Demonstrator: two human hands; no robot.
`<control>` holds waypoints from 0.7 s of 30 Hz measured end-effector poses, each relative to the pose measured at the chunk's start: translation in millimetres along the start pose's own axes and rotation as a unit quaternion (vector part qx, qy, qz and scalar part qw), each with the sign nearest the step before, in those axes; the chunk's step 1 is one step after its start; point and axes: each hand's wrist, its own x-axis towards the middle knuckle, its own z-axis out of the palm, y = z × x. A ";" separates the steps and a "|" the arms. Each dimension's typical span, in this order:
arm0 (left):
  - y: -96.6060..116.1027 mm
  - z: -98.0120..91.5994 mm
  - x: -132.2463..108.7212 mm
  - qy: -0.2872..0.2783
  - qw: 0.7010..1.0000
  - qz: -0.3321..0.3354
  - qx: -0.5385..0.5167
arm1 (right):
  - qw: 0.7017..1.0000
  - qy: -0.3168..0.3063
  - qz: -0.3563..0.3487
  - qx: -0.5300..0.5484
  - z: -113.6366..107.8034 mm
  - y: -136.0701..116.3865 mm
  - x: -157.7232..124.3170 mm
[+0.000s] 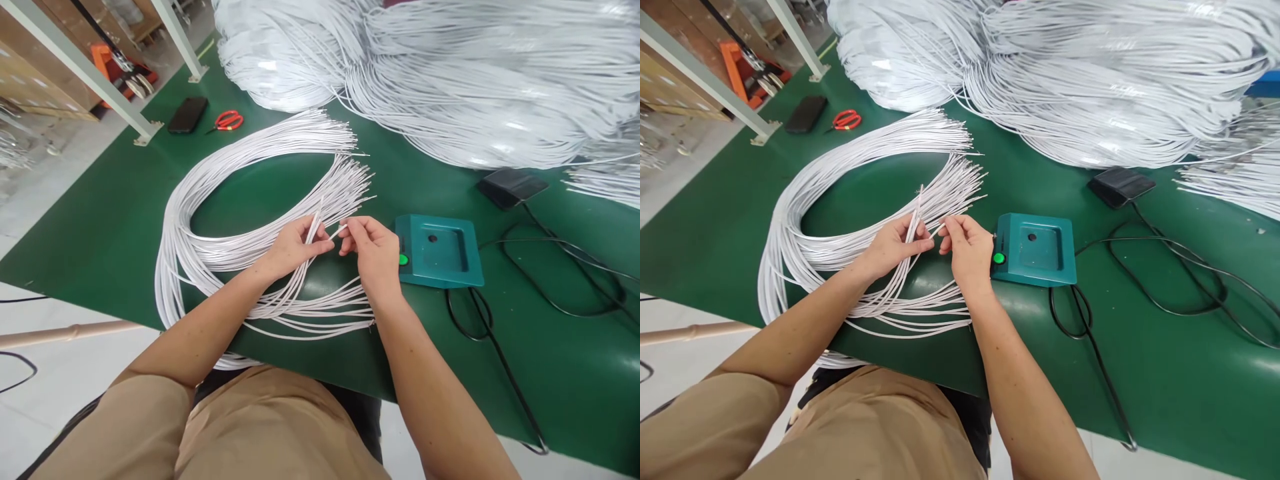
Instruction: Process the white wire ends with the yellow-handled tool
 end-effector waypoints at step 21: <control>0.6 4.3 0.0 -0.065 0.992 0.031 -0.101 | 0.995 -0.094 0.045 -0.004 -2.2 -8.3 2.6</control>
